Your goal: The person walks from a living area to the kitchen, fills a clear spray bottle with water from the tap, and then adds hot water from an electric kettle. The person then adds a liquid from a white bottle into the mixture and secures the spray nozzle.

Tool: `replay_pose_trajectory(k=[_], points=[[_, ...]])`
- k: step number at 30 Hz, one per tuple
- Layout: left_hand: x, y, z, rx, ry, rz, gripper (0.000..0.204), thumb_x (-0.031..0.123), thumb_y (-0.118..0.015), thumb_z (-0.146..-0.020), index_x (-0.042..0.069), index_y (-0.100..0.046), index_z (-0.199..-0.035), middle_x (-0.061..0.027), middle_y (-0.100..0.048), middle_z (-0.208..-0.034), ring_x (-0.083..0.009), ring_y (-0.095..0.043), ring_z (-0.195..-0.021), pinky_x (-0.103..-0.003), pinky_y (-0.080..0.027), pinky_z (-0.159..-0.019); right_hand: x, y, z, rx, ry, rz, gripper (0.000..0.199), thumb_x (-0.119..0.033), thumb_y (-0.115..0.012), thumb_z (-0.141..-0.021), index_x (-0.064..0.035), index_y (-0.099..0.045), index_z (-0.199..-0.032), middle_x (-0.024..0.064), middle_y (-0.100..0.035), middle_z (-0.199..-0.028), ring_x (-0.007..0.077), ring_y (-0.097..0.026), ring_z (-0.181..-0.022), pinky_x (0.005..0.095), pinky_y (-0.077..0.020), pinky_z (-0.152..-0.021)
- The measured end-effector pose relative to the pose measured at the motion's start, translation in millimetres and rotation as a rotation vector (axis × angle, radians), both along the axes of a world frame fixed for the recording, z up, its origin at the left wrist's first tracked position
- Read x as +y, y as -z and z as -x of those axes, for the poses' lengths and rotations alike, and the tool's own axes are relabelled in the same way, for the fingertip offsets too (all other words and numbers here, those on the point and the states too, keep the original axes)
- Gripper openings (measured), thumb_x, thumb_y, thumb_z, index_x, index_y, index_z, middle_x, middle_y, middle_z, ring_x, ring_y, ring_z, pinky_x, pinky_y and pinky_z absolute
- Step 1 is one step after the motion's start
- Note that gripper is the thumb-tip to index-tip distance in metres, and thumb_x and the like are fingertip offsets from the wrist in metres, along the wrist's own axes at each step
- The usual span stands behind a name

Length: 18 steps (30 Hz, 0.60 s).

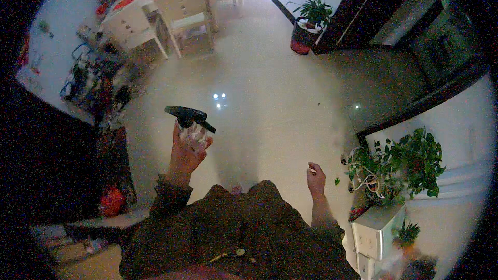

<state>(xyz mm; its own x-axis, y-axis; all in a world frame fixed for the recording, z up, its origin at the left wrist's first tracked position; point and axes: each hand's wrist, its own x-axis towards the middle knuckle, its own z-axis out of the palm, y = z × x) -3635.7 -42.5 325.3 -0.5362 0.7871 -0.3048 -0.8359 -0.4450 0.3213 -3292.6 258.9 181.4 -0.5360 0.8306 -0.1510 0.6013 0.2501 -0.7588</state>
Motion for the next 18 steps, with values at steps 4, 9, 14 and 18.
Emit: replay_pose_trajectory(k=[4, 9, 14, 18], points=[[92, 7, 88, -0.026, 0.048, -0.083, 0.062, 0.067, -0.039, -0.091, 0.014, -0.054, -0.119, -0.0056, -0.059, -0.116, -0.028, -0.062, -0.094, -0.028, -0.054, -0.057, 62, 12, 51, 0.023, 0.088, -0.008, 0.031, -0.005, -0.061, -0.086, -0.0069, -0.063, -0.117, 0.0084, -0.066, -0.111, 0.0173, -0.062, -0.097, 0.0294, -0.0506, -0.081], [211, 22, 188, -0.052, 0.04, -0.121, 0.062, 0.068, -0.041, -0.09, 0.014, -0.055, -0.116, -0.0061, -0.059, -0.114, -0.0286, -0.063, -0.094, -0.029, -0.054, -0.054, 178, 23, 203, 0.109, -0.019, 0.144, 0.029, -0.01, -0.062, -0.087, -0.0078, -0.063, -0.117, 0.0082, -0.066, -0.109, 0.0168, -0.062, -0.099, 0.0307, -0.0503, -0.084], [282, 26, 273, -0.018, -0.028, -0.087, 0.064, 0.067, -0.039, -0.09, 0.013, -0.055, -0.119, -0.0067, -0.059, -0.114, -0.0294, -0.063, -0.093, -0.03, -0.056, -0.054, 243, -36, 419, 0.28, -0.317, 0.216, 0.032, -0.014, -0.062, -0.089, -0.0089, -0.06, -0.121, 0.0077, -0.064, -0.115, 0.0169, -0.061, -0.1, 0.0313, -0.0497, -0.086], [353, 39, 377, 0.006, -0.016, -0.088, 0.064, 0.067, -0.039, -0.091, 0.012, -0.054, -0.12, -0.0075, -0.059, -0.115, -0.0303, -0.063, -0.095, -0.034, -0.059, -0.058, 295, -106, 593, 0.456, -0.556, 0.288, 0.037, -0.011, -0.063, -0.089, -0.0101, -0.057, -0.125, 0.0075, -0.06, -0.12, 0.0193, -0.06, -0.104, 0.0329, -0.0481, -0.091]])
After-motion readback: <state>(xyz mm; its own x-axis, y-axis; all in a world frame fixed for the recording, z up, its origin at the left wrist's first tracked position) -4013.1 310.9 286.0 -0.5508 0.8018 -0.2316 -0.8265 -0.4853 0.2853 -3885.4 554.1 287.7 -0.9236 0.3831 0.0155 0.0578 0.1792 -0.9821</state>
